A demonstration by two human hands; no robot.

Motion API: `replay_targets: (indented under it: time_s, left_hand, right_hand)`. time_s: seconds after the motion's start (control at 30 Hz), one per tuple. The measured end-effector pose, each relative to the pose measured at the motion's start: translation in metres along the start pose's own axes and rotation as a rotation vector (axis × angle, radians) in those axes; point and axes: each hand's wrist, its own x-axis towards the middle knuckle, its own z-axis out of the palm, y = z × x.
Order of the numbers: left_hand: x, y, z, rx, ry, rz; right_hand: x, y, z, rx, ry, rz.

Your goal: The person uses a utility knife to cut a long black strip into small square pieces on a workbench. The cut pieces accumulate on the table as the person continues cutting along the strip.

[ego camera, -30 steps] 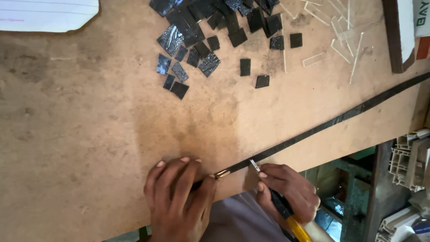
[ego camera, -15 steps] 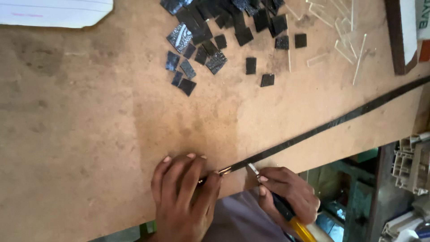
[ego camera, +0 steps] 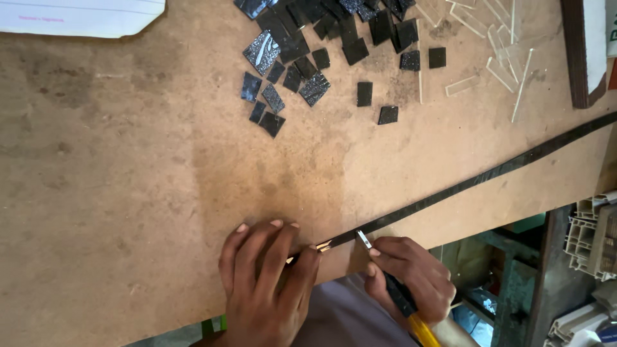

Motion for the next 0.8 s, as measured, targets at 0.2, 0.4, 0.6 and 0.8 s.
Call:
replay_targets:
  time_s: [0.2, 0.4, 0.6, 0.8]
  left_hand:
    - [0.003, 0.003, -0.003, 0.001, -0.03, -0.027]
    - [0.0, -0.005, -0.005, -0.128, -0.004, -0.013]
    - [-0.002, -0.008, -0.009, -0.171, -0.041, -0.011]
    - [-0.004, -0.007, -0.006, -0.169, -0.019, -0.008]
  right_hand:
    - [0.01, -0.019, -0.026, 0.048, -0.071, 0.172]
    - [-0.003, -0.011, -0.005, 0.05, -0.022, 0.073]
    - [-0.002, -0.013, 0.002, 0.027, -0.028, 0.037]
    - [0.0, -0.011, 0.006, 0.011, -0.018, -0.006]
